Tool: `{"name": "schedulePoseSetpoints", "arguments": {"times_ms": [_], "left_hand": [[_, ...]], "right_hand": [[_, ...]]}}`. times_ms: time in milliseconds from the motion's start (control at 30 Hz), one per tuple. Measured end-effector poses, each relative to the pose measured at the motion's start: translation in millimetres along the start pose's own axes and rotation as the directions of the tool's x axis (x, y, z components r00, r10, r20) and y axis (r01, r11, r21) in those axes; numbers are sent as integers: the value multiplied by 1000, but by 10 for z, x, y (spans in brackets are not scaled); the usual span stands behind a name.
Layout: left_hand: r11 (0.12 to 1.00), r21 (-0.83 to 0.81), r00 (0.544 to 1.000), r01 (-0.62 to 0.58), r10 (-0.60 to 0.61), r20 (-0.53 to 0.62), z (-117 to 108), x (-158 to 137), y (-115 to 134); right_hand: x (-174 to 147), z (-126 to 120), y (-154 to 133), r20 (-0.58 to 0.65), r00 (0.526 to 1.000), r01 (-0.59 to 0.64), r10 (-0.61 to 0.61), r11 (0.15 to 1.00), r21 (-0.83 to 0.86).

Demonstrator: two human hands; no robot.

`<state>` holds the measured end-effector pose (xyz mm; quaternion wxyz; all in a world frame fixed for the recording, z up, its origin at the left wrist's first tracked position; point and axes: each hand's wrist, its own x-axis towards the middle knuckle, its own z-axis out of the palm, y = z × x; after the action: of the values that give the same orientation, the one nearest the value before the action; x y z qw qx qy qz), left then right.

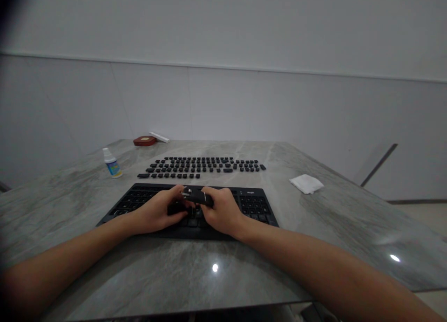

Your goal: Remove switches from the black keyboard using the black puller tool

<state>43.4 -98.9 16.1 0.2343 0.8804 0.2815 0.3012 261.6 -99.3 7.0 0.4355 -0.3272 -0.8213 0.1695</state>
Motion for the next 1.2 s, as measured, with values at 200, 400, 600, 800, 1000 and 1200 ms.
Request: {"name": "schedulePoseSetpoints", "arguments": {"times_ms": [200,400,600,800,1000,1200], "left_hand": [[988,-151,999,29,-34,-30,19,6,-51],[974,-225,997,31,-45,-61,43,2,-101],[968,-248,997,38,-52,-49,41,6,-92],[969,-247,998,32,-46,-53,36,12,-82],[989,147,994,-1,17,-108,-13,38,-71],[975,218,995,-53,70,-71,-47,57,-179]], "right_hand": [[-4,-10,2,12,1000,-9,9,1000,-7],[-13,0,12,30,1000,3,-2,1000,-6],[-7,-11,-4,21,1000,7,-7,1000,0],[-6,-13,-25,31,999,13,-12,1000,-21],[4,-10,-24,7,1000,30,-30,999,-37],[1,-5,-20,-8,999,37,-37,998,-41]]}}
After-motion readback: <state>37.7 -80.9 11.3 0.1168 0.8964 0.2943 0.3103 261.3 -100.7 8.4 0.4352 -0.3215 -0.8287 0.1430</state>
